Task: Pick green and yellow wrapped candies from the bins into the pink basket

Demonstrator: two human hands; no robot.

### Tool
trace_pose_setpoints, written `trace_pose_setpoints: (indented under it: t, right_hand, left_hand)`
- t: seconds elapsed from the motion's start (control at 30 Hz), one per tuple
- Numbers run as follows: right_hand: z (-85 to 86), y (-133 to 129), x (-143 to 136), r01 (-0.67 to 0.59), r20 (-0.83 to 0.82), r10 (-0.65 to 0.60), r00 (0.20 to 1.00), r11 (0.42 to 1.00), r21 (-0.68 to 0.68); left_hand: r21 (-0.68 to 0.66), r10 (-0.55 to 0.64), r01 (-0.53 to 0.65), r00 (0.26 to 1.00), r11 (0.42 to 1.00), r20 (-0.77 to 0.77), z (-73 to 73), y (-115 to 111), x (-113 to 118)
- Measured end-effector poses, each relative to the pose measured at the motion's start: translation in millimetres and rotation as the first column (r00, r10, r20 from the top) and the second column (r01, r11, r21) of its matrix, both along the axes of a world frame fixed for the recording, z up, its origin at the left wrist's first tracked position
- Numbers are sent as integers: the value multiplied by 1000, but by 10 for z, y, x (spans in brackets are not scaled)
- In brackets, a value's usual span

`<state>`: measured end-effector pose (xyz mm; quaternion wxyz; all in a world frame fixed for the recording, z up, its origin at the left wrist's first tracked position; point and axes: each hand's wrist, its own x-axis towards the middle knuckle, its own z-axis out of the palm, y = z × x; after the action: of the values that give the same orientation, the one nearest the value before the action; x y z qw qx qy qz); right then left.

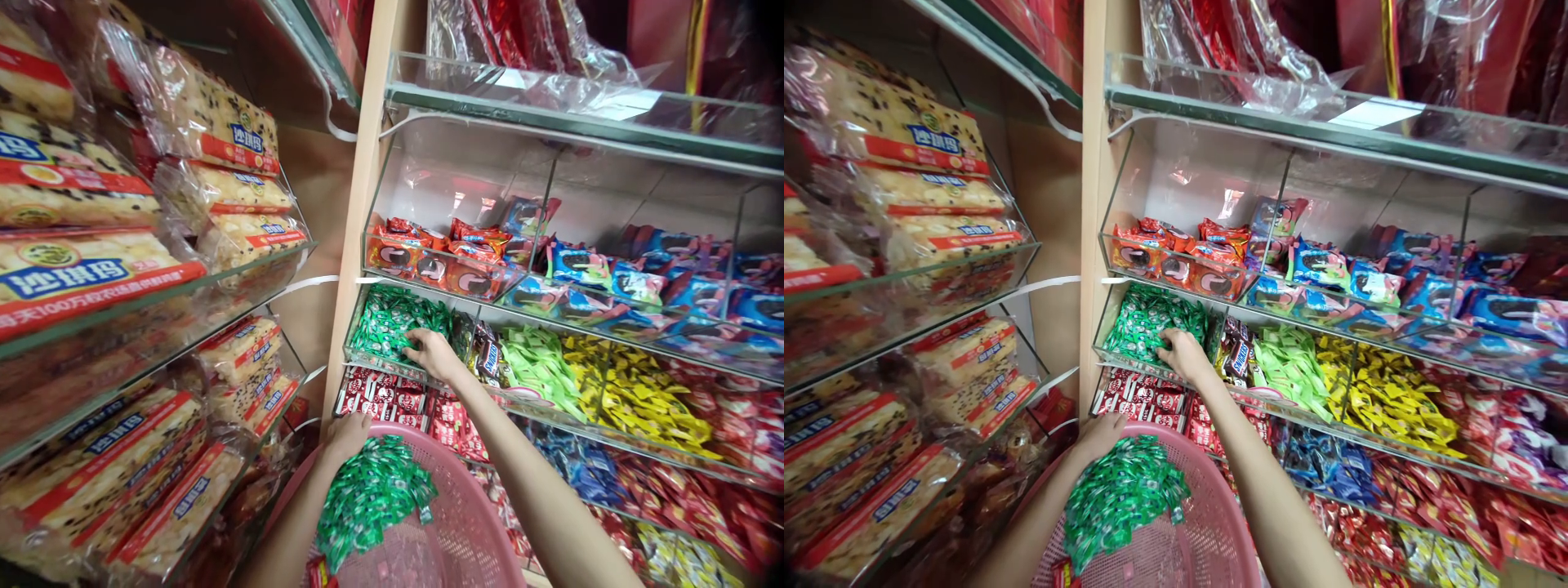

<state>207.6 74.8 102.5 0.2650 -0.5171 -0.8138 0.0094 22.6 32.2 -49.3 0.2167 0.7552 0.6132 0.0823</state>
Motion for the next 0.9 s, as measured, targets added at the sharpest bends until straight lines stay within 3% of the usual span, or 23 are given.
trace_pose_setpoints:
  t: [0.17,0.3,0.4,0.5,0.6,0.7,0.8,0.9]
  right_hand:
    - [128,-242,-75,-30,-152,74,986,961,274]
    - [122,-672,-151,7,-292,101,951,937,348]
    - [-93,-1039,-149,-54,-271,140,952,952,302]
    - [-479,-1303,-58,-88,-173,111,979,987,133]
    - [-897,-1434,84,-1,-69,-2,998,999,-34]
    - [-1198,-1500,187,101,5,-101,995,985,-143]
    - [-1321,-1541,203,156,80,-142,987,963,-222]
    - [-1307,-1555,161,222,194,-175,965,940,-258]
  left_hand:
    - [-3,1,-1,1000,1000,-5,7,2,8]
    - [0,-11,11,1000,1000,-14,3,-7,9]
    - [-6,-7,7,1000,1000,-19,-14,-6,10]
    - [-21,-6,6,1000,1000,-8,-25,1,8]
    - [-34,1,-1,1000,999,0,-24,3,4]
    - [-35,2,-2,1000,999,4,-23,4,0]
    - [-28,-3,3,1000,1000,12,-31,6,-1]
    - [-20,0,0,1000,1000,9,-42,9,0]
